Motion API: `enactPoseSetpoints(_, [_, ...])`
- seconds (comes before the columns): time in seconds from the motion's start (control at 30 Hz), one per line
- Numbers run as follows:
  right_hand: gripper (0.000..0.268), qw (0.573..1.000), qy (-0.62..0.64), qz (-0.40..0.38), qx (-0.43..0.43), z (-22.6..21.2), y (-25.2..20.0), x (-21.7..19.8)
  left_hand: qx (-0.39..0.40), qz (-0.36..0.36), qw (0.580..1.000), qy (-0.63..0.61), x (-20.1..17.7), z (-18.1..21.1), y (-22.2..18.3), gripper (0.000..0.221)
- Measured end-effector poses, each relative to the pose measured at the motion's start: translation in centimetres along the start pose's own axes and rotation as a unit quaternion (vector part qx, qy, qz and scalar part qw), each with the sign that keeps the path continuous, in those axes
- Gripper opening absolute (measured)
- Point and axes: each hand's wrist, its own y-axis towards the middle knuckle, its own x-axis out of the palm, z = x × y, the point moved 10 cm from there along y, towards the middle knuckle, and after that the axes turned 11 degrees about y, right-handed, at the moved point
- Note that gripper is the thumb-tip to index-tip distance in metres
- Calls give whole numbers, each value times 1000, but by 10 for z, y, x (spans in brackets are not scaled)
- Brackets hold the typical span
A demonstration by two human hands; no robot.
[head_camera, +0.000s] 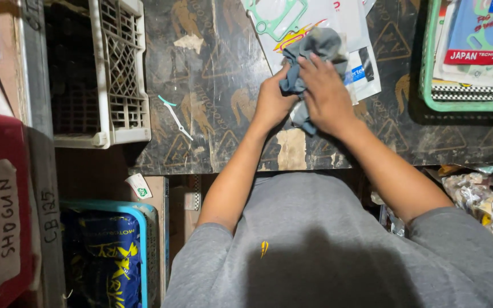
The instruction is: Cleaning and sorting through various motorcycle engine gaskets and parts packaging on a workbench.
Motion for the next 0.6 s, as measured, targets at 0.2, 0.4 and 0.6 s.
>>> enactPoseSetpoints(0.2, [59,992,13,75,103,31,-3,-11,-56,-65,978,-189,15,2,-5,90])
enactPoseSetpoints(0.4, [50,996,22,81,30,22,2,-24,-79,-80,979,-172,16,3,-7,88])
enactPoseSetpoints(0.6, [44,1000,-19,-12,-12,10,-5,16,-67,-13,995,-69,13,-30,2,79])
